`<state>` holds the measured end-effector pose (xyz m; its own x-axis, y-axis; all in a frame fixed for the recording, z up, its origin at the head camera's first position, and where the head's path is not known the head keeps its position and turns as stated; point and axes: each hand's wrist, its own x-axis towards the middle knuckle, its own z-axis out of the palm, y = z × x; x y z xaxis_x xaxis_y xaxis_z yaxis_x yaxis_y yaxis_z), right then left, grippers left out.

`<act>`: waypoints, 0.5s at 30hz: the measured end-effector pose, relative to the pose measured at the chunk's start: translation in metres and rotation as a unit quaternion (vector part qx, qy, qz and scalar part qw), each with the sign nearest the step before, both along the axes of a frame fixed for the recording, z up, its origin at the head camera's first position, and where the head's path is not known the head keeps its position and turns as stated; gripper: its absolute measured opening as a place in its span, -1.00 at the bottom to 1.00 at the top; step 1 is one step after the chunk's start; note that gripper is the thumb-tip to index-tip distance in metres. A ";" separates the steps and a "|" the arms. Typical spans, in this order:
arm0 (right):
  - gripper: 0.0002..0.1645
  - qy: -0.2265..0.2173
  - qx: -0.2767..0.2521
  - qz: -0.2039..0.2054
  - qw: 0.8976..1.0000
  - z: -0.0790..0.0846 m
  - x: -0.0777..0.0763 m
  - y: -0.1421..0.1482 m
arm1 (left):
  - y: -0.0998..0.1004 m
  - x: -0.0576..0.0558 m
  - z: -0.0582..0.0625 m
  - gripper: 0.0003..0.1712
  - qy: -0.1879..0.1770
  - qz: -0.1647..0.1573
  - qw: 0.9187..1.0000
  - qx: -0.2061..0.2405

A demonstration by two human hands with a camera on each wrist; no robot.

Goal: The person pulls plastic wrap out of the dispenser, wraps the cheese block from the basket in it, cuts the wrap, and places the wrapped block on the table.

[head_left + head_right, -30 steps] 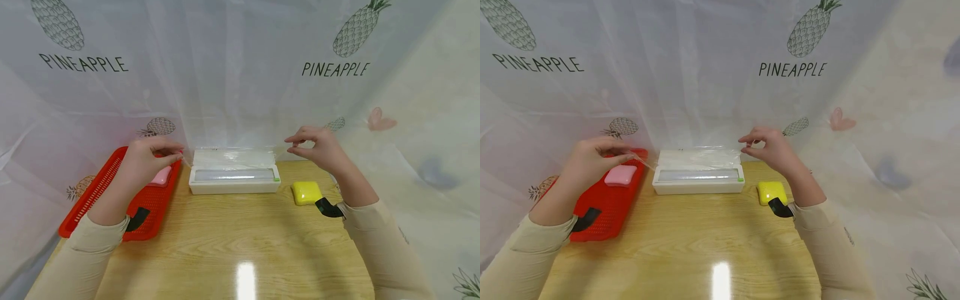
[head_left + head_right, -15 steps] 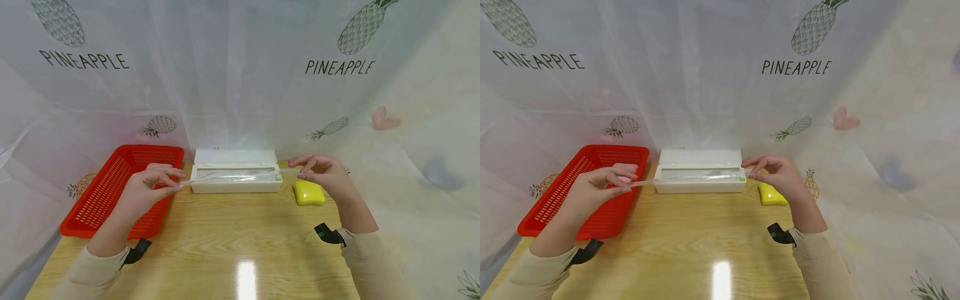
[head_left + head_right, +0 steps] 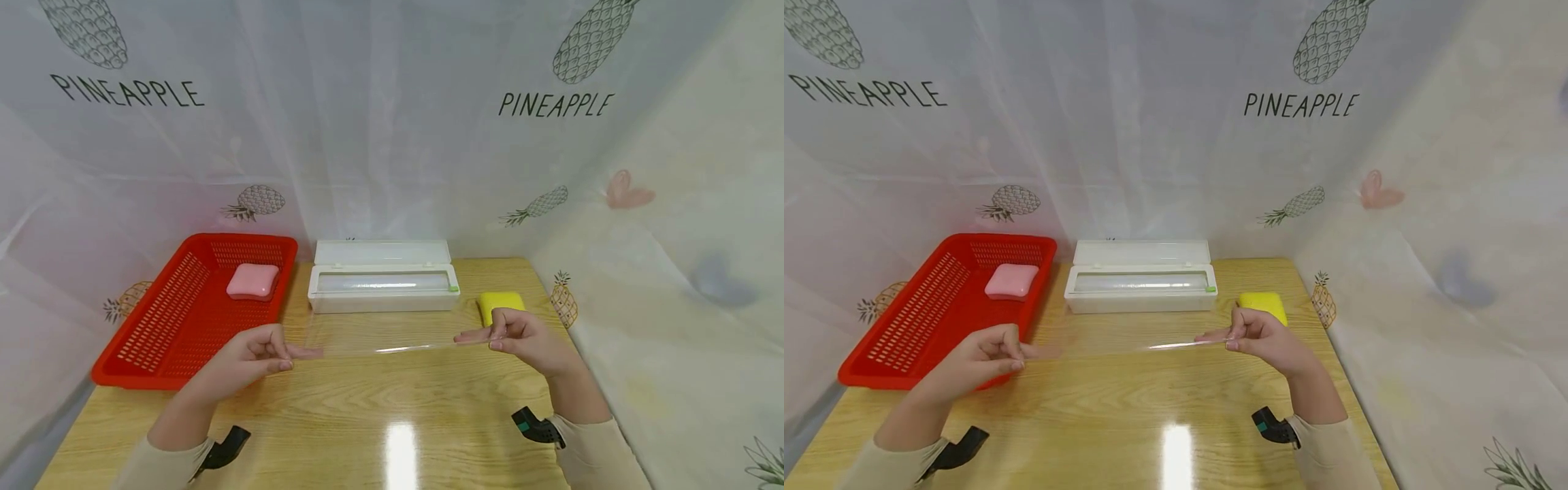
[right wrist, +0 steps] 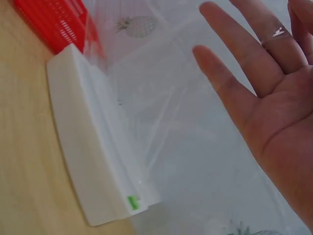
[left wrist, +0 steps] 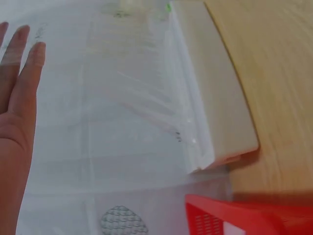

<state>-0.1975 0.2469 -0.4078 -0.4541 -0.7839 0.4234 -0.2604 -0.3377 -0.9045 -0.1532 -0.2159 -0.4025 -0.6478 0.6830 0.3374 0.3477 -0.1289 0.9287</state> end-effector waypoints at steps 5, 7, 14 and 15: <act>-0.77 -0.069 0.044 0.011 0.997 -0.022 0.010 0.003 | 0.000 0.004 -0.018 -0.80 -0.047 -0.051 0.998 0.001; -0.79 -0.089 0.058 0.012 0.994 -0.032 0.012 0.004 | -0.001 0.006 -0.026 -0.83 -0.066 -0.067 0.996 0.008; -0.81 -0.152 0.071 0.031 0.985 -0.066 0.017 0.007 | 0.001 0.013 -0.056 -0.88 -0.123 -0.091 0.988 0.002; -0.80 -0.158 0.071 0.036 0.984 -0.071 0.016 0.007 | 0.001 0.014 -0.060 -0.89 -0.132 -0.091 0.987 0.002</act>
<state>-0.1811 0.2541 -0.4790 -0.4866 -0.8600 0.1535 0.0616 -0.2091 -0.9760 -0.1396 -0.2149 -0.4622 -0.5796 0.7958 0.1752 0.0636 -0.1702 0.9834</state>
